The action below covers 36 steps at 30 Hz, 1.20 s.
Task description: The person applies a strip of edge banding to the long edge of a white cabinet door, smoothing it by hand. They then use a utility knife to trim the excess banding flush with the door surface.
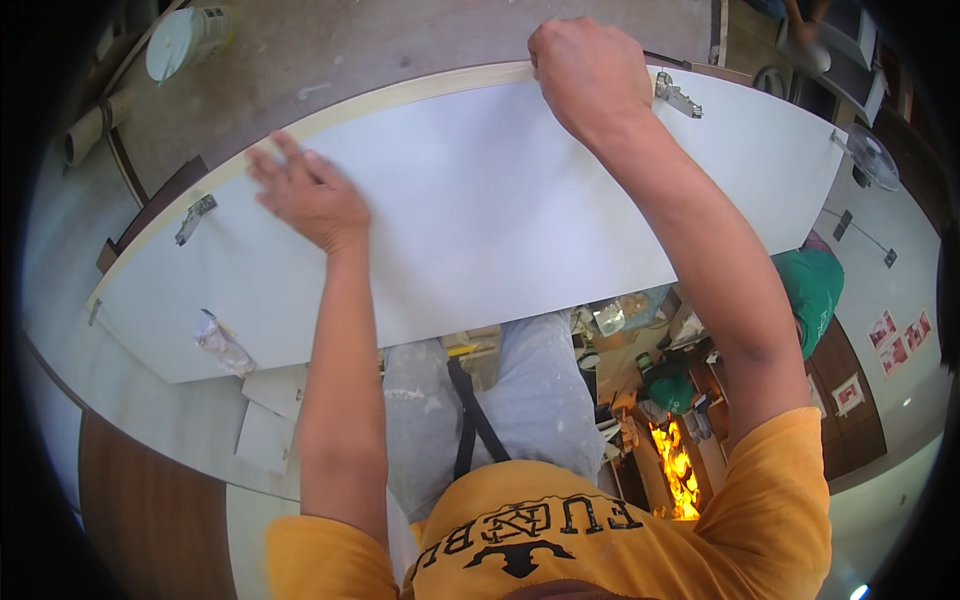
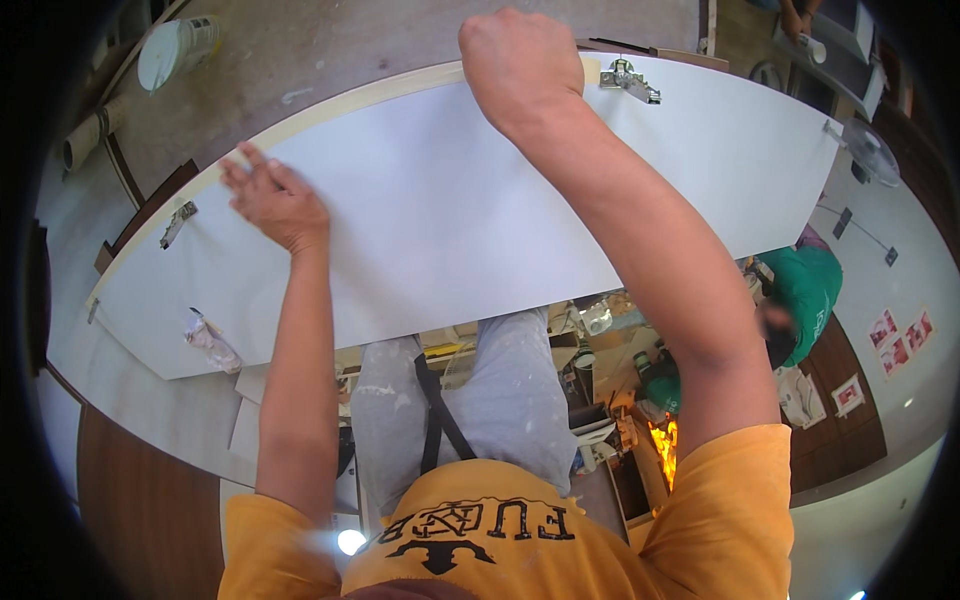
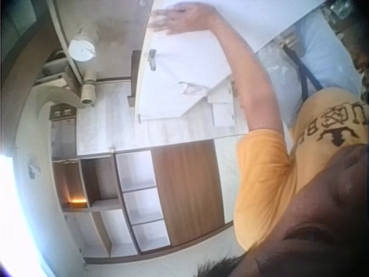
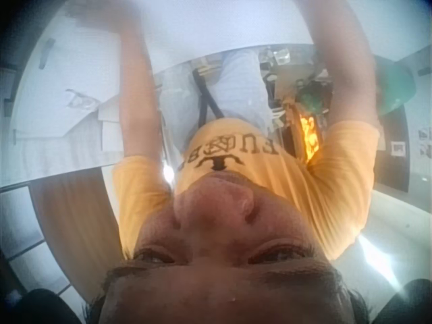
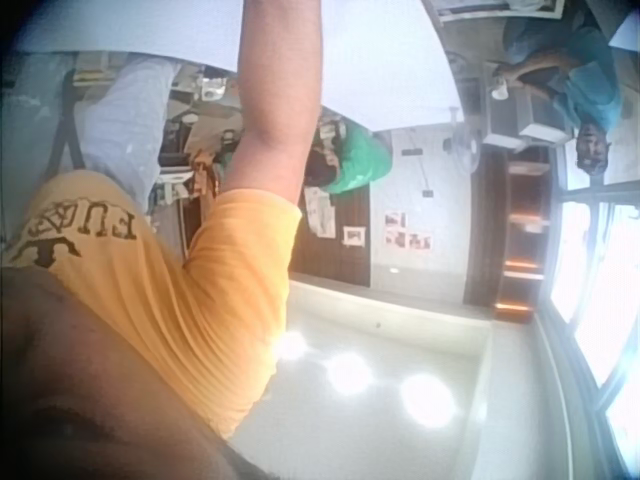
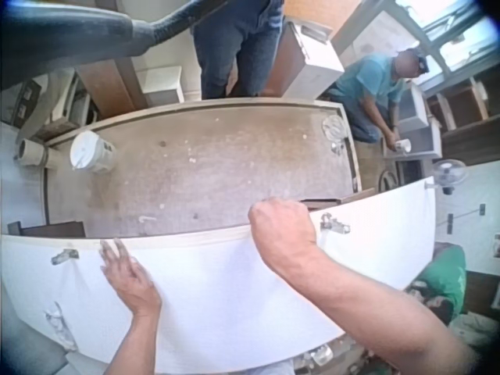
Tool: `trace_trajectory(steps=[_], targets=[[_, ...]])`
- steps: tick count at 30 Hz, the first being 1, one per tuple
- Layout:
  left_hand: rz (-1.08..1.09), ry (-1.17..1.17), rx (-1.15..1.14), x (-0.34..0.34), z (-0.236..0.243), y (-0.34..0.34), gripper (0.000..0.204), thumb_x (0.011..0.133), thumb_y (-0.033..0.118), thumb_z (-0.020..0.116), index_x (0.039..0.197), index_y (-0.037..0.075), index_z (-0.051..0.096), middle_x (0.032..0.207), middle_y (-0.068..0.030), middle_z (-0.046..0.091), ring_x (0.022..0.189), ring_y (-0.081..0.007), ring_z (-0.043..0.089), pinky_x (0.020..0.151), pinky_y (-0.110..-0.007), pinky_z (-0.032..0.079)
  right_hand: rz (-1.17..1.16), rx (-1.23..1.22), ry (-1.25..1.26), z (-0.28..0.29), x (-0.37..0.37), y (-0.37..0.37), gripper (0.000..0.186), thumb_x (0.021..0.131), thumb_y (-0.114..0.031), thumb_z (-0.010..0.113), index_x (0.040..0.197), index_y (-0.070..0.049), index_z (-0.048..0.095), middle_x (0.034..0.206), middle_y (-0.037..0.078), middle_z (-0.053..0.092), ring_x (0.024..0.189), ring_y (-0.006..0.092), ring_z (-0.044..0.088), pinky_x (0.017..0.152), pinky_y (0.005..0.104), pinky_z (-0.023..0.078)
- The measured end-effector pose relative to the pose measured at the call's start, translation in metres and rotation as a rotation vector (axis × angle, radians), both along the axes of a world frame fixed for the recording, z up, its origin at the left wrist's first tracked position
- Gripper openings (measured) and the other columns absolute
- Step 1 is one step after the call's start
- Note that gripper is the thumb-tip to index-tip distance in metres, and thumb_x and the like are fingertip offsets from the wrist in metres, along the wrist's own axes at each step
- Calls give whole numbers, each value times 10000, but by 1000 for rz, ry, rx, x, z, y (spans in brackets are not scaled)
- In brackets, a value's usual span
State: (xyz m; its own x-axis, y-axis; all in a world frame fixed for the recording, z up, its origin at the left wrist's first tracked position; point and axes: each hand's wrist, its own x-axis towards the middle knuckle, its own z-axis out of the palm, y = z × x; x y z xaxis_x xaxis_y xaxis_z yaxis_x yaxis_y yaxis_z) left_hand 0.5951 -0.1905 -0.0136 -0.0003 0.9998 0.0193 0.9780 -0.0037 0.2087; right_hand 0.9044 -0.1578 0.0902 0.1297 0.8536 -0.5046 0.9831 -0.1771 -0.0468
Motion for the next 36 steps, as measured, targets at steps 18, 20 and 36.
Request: trace_trajectory(steps=[18,20,36], targets=[[-488,-224,-284,162,16,-54,680,1044,264,484,1673,108,277,1765,-67,189,1634,-329,111,1305,-565,57,4,13,11,-3,0,-2,130,866,-90,657,874,-70,785,851,158,756,790,369,734,722,458,589],[-491,-173,-278,163,14,-56,682,1051,306,465,1677,122,269,1769,-51,174,1637,-313,96,1306,-564,53,15,-7,-1,-3,1,-3,122,874,-98,668,887,-71,787,874,156,759,809,365,735,729,453,588],[-370,-49,-205,186,17,-65,788,1044,505,490,1690,133,236,1765,-51,182,1629,-335,118,1289,-595,62,114,174,579,58,101,-47,305,981,-225,688,1248,-78,683,822,164,721,802,342,670,774,449,530]])
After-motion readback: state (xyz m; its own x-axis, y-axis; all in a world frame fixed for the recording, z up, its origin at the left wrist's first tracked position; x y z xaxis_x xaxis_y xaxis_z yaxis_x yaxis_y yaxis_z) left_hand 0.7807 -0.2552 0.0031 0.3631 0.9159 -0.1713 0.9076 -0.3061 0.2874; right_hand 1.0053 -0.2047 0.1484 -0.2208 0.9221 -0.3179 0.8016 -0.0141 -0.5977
